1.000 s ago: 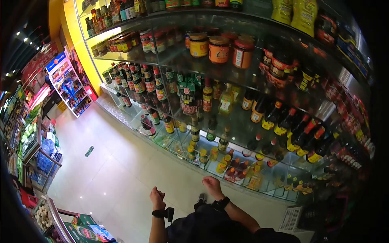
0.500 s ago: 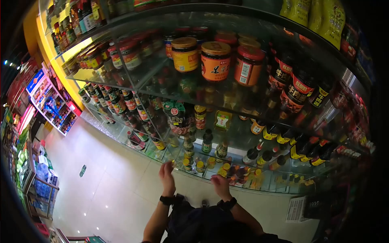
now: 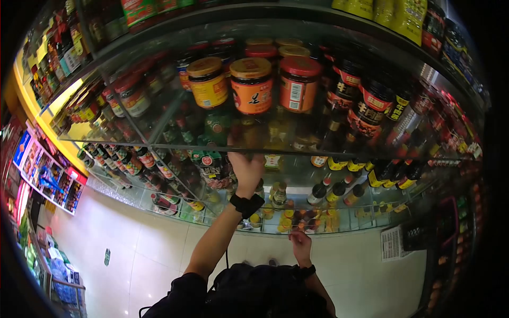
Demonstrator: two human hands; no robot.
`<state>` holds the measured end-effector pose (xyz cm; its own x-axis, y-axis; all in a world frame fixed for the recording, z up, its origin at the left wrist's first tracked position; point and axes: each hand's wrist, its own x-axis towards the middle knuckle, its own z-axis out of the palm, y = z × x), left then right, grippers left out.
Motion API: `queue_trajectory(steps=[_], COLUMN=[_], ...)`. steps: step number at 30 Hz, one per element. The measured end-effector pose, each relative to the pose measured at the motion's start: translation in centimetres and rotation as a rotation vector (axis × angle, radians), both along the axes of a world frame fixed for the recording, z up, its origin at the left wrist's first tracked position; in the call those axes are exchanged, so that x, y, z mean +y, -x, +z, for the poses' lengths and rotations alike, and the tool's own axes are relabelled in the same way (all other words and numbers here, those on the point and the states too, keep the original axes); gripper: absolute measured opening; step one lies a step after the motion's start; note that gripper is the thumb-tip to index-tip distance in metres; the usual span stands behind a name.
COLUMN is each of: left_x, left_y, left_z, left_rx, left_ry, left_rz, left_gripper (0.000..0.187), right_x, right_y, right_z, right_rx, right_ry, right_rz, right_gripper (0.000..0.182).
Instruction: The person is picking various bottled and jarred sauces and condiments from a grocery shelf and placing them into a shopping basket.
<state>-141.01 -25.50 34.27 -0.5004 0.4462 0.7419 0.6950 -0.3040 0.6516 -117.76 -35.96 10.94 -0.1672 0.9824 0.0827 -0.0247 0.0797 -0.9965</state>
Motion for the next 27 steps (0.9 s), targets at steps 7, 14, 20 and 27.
queue_trajectory(steps=[7, 14, 20, 27], left_x=[3.4, 3.2, 1.9, 0.1], left_y=[3.0, 2.7, 2.0, 2.3], left_z=[-1.5, -1.1, -1.6, -1.6], left_rx=[-0.176, -0.186, -0.264, -0.259], left_ry=[-0.144, 0.002, 0.02, 0.025], left_rz=[-0.077, -0.022, -0.077, -0.191], left_gripper=[0.04, 0.026, 0.031, 0.035], right_x=[-0.8, -0.5, 4.5, 16.1], right_y=[0.2, 0.1, 1.3, 8.9], right_z=[0.5, 6.1, 12.2, 15.6], right_rx=[0.04, -0.22, -0.051, -0.235], right_ry=[0.011, -0.234, -0.33, -0.559], right_rz=[-0.005, -0.028, -0.101, -0.01], right_gripper=[0.01, 0.012, 0.013, 0.048])
